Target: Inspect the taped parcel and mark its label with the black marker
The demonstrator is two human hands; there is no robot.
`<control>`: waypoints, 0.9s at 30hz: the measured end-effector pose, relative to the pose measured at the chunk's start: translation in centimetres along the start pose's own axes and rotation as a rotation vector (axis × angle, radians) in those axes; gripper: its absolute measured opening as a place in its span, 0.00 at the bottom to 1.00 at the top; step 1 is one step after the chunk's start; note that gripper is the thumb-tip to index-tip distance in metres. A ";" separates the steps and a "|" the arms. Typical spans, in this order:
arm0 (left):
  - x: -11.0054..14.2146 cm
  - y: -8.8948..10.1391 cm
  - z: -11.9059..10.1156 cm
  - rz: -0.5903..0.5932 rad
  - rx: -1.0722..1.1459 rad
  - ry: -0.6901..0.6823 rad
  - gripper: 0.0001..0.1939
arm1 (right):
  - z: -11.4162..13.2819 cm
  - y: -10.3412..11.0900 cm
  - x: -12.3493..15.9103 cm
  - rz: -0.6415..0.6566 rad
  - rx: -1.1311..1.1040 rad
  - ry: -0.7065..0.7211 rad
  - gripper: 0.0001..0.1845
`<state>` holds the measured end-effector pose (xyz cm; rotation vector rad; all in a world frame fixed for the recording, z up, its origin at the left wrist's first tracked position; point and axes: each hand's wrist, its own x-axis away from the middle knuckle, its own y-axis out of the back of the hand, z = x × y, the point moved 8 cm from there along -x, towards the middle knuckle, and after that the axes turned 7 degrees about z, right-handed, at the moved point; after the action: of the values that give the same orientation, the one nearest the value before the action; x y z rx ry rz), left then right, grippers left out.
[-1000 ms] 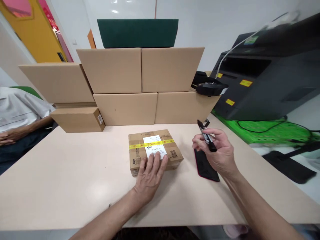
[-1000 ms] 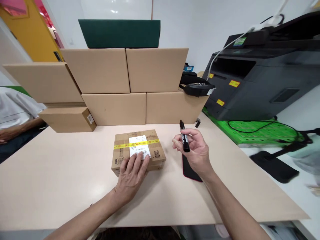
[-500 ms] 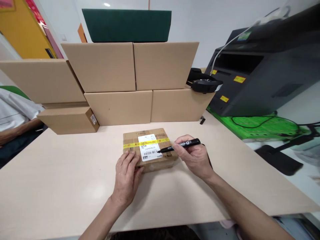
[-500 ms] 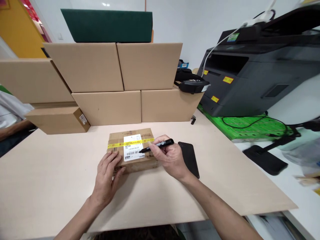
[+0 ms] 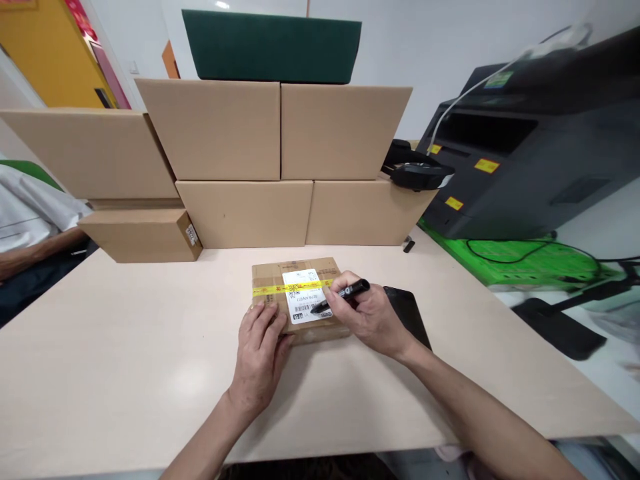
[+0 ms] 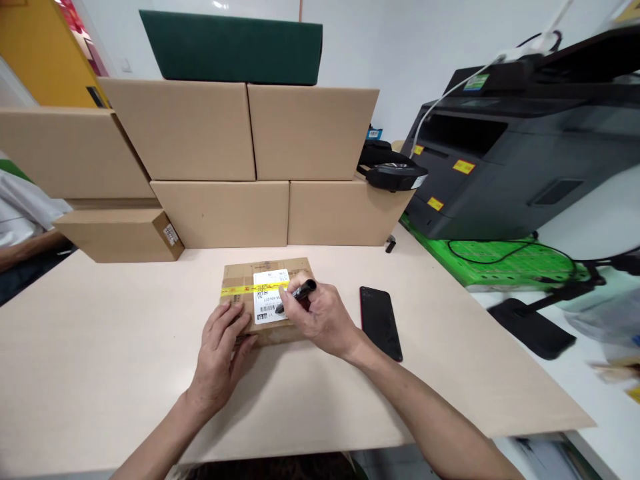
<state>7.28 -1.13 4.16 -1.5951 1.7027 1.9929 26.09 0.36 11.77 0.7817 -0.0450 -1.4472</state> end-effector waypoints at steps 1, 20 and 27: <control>0.0 0.0 0.0 0.001 -0.007 -0.003 0.20 | 0.1 0.0 0.0 0.006 -0.011 -0.005 0.12; -0.4 0.0 0.4 0.007 -0.037 -0.045 0.25 | -14.8 1.8 4.4 0.253 0.706 -0.262 0.24; 0.4 2.2 -3.1 -0.052 0.081 -0.041 0.32 | -17.3 5.8 7.5 -0.003 0.630 -0.466 0.25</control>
<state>7.67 -4.53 5.88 -1.5456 1.6862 1.8935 40.64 0.97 -1.62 0.9232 -0.8898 -1.6087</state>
